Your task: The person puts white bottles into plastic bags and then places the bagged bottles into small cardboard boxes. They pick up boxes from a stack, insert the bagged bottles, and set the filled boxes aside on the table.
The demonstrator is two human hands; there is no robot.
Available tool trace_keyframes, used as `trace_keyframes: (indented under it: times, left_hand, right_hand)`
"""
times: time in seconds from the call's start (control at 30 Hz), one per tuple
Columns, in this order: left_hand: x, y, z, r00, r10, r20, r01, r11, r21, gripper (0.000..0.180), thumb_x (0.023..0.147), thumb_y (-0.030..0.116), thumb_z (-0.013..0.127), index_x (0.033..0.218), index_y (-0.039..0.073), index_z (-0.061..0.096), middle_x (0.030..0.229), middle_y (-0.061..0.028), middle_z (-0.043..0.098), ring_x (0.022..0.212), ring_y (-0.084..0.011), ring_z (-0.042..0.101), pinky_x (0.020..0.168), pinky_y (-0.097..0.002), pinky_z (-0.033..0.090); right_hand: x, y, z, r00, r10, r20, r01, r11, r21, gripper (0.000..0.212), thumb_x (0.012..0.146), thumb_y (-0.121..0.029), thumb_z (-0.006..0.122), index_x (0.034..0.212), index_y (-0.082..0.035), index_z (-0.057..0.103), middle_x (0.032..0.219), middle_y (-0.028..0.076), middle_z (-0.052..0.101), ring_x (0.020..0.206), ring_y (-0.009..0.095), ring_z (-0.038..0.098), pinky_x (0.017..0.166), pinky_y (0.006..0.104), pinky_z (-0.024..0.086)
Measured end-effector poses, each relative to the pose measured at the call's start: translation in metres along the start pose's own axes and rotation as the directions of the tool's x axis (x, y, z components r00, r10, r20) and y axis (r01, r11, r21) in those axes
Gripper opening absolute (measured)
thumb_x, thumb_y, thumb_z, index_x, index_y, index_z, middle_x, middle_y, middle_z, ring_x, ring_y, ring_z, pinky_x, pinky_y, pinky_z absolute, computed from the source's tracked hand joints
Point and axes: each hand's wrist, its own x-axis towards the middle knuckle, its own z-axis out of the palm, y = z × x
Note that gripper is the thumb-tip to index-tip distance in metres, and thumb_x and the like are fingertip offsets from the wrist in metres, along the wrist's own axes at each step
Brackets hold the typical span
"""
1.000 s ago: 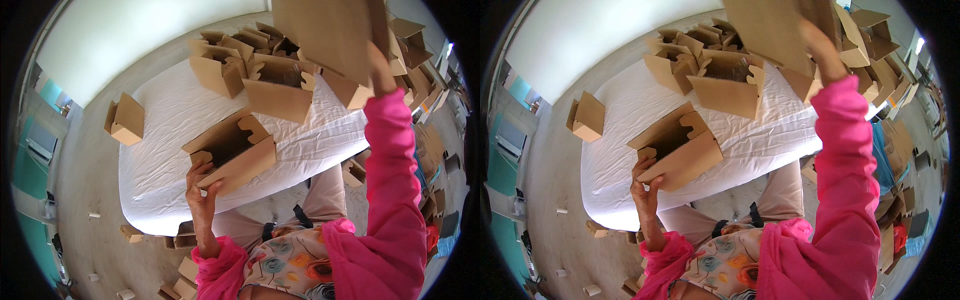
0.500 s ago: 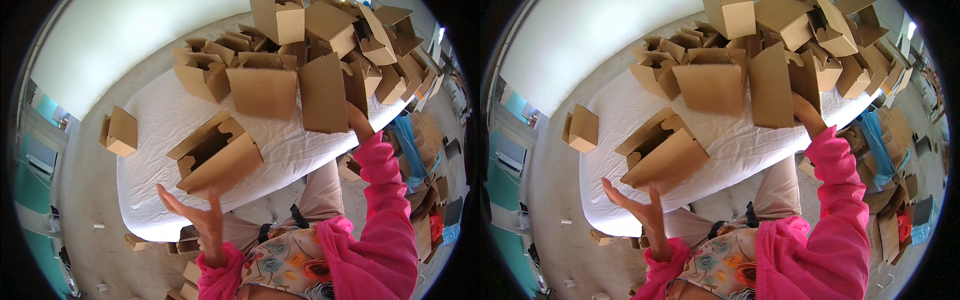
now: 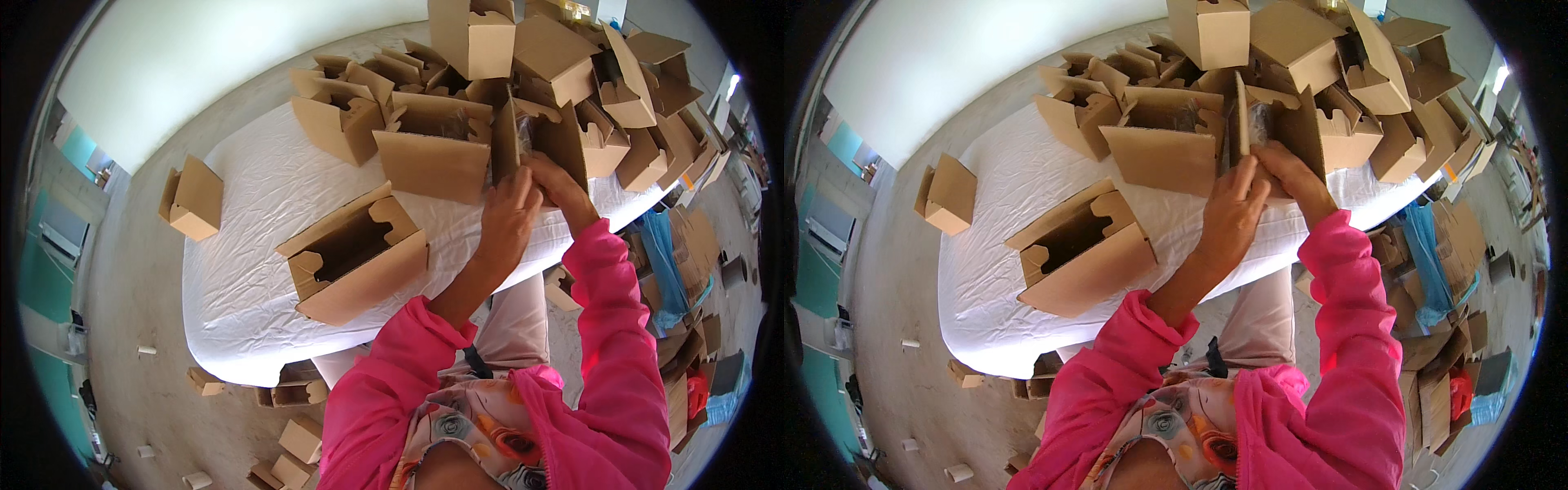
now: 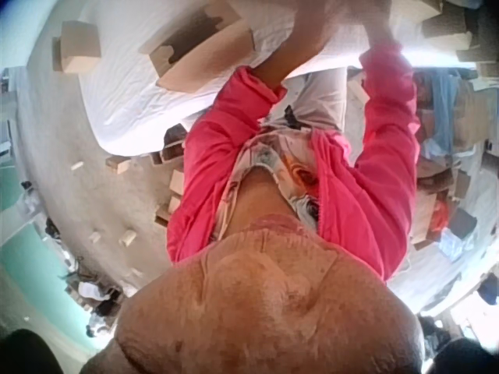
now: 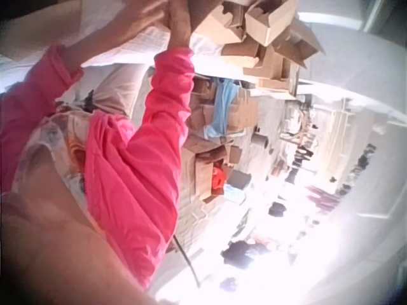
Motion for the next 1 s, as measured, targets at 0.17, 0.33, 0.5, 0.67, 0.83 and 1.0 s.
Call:
trace_keyframes:
  times: [0.17,0.33,0.5,0.67,0.83,1.0]
  left_hand:
    - [-0.012,-0.008,0.003,0.999,-0.05,-0.019,0.05,0.998,-0.043,0.017,0.076,-0.003,0.053,0.092,0.001,0.054,0.104,-0.0142,0.052,0.089,-0.0338,0.058,0.075,-0.0391,0.049]
    - [-0.014,-0.019,0.003,0.991,-0.114,0.064,0.115,0.993,-0.005,0.016,0.076,-0.006,0.051,0.09,0.001,0.055,0.088,-0.0128,0.056,0.077,-0.0346,0.06,0.065,-0.0414,0.051]
    - [-0.004,-0.029,0.001,0.991,-0.129,0.038,0.131,0.99,-0.053,0.015,0.075,-0.004,0.053,0.088,0.002,0.056,0.096,-0.0116,0.057,0.08,-0.0293,0.062,0.064,-0.0385,0.052]
    - [-0.02,-0.011,-0.033,0.999,-0.002,-0.038,-0.001,0.998,-0.068,0.028,0.072,-0.005,0.055,0.099,0.003,0.059,0.106,-0.0153,0.059,0.085,-0.0299,0.062,0.067,-0.0382,0.052]
    - [-0.051,0.024,-0.119,0.998,-0.065,-0.014,0.062,0.989,-0.136,0.029,0.073,-0.003,0.059,0.102,0.002,0.059,0.107,-0.0164,0.06,0.091,-0.032,0.059,0.076,-0.0407,0.048]
    - [-0.078,0.005,-0.213,0.953,-0.274,-0.131,0.295,0.938,0.182,0.014,0.083,0.005,0.059,0.096,0.0,0.061,0.092,-0.0137,0.063,0.08,-0.032,0.058,0.073,-0.0398,0.045]
  right_hand:
    - [0.002,-0.027,0.018,0.99,0.139,0.039,-0.144,0.93,0.337,0.033,0.079,-0.032,0.061,0.1,-0.007,0.06,0.088,0.009,0.063,0.074,0.022,0.062,0.065,0.0362,0.052]
    - [0.004,-0.056,-0.004,0.977,-0.068,0.203,-0.042,0.868,0.494,0.032,0.086,-0.027,0.062,0.108,-0.004,0.055,0.089,0.01,0.063,0.076,0.024,0.063,0.069,0.0379,0.055]
    - [-0.044,-0.081,-0.001,0.93,-0.183,0.317,-0.02,0.839,0.543,0.043,0.087,-0.032,0.063,0.115,0.0,0.053,0.096,0.012,0.062,0.078,0.021,0.063,0.068,0.0345,0.055]
    - [-0.099,-0.082,0.023,0.96,-0.206,0.189,0.081,0.852,0.518,0.05,0.085,-0.031,0.063,0.122,0.001,0.05,0.105,0.014,0.061,0.088,0.022,0.062,0.069,0.035,0.054]
    - [-0.08,-0.052,0.01,0.957,-0.234,0.172,0.092,0.807,0.583,0.048,0.085,-0.028,0.062,0.121,0.002,0.05,0.107,0.015,0.06,0.091,0.022,0.062,0.069,0.0351,0.054]
    - [-0.077,-0.05,0.015,0.699,-0.561,0.444,-0.083,0.552,0.83,0.048,0.088,-0.028,0.055,0.125,0.002,0.047,0.111,0.019,0.057,0.102,0.028,0.057,0.091,0.0415,0.047]
